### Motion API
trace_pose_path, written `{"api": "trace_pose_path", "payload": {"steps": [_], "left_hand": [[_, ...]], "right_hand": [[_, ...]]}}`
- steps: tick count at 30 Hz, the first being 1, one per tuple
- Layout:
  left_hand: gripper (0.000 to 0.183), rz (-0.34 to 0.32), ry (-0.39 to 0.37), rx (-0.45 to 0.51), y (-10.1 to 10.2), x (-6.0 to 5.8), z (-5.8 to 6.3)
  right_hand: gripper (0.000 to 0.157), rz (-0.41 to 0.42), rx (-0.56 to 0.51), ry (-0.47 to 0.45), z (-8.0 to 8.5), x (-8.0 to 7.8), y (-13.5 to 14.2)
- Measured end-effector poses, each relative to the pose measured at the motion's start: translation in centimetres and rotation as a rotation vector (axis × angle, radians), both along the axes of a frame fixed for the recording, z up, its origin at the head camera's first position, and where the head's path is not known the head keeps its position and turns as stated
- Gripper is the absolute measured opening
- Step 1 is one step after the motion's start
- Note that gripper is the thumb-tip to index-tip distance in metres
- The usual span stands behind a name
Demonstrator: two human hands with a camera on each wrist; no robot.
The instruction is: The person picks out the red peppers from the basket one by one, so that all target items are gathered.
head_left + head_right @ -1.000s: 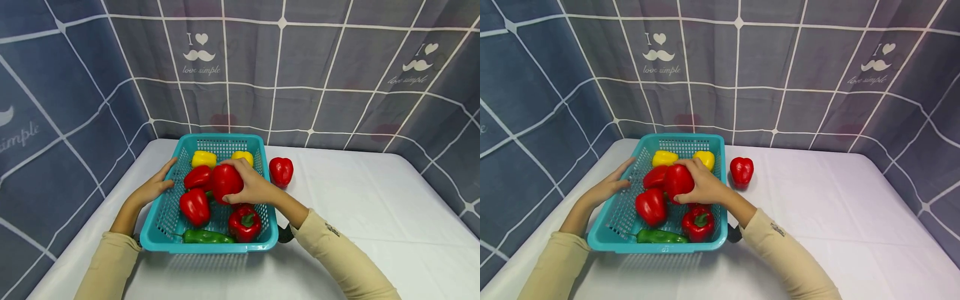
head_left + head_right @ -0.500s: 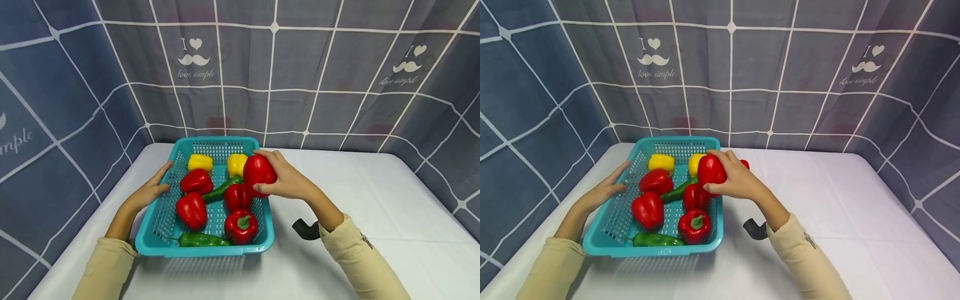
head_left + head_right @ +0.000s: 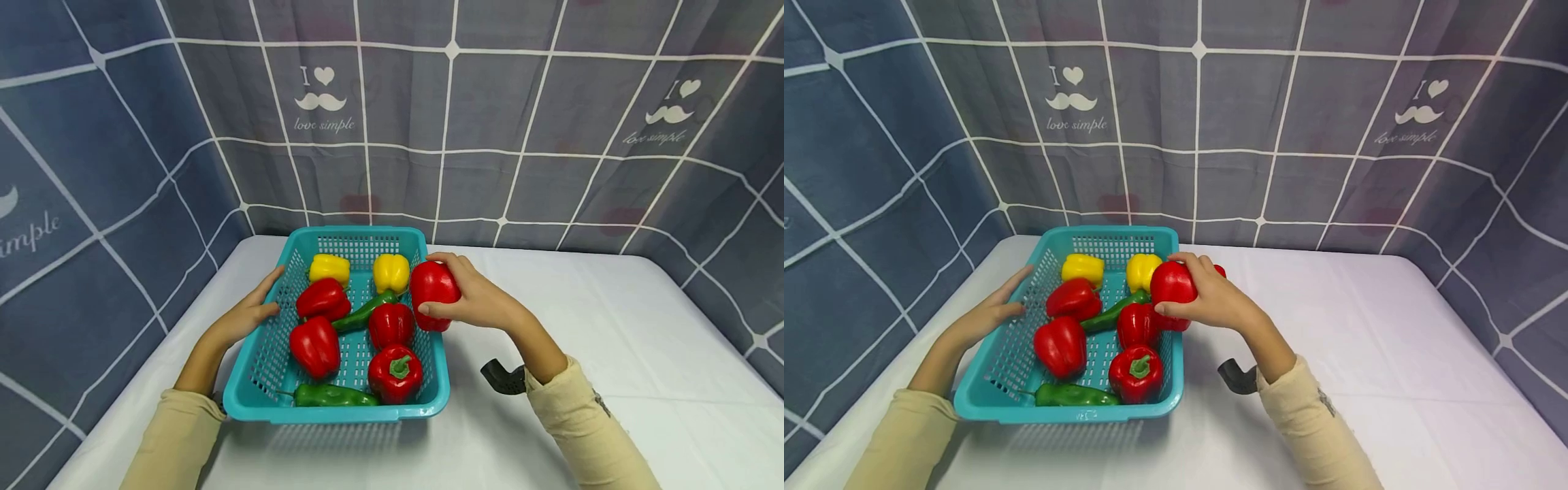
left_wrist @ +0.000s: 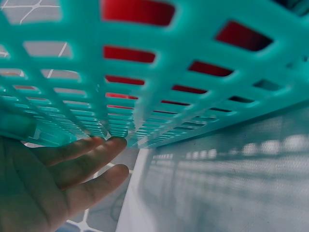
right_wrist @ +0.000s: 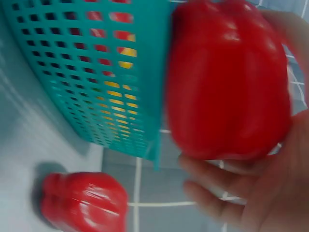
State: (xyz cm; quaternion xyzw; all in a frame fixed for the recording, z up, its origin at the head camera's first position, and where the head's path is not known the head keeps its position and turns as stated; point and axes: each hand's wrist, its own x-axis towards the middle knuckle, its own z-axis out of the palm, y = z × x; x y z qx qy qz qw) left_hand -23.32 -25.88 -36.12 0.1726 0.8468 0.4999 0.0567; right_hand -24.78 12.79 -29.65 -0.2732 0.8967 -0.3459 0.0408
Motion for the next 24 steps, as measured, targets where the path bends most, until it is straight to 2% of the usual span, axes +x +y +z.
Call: {"api": "trace_pose_path", "payload": {"steps": [3,11,18,24], "left_hand": [[0.076,-0.002,0.005,-0.003,0.1,0.1,0.2],[0.075,-0.009,0.001,-0.002,0.1,0.2,0.2],[0.074,-0.01,0.006,-0.008,0.2,0.1,0.1],[0.073,0.006,0.012,-0.04,0.0,0.1,0.0]], "right_hand": [[0.074,0.0,-0.055,0.018,-0.6,0.1,-0.1],[0.068,-0.043,-0.114,0.11,-1.9,0.3,-0.3],[0.067,-0.008,-0.152,0.143,-2.4,0.2,-0.2],[0.077,0.039,-0.133,0.131,-2.3,0.1,0.0]]}}
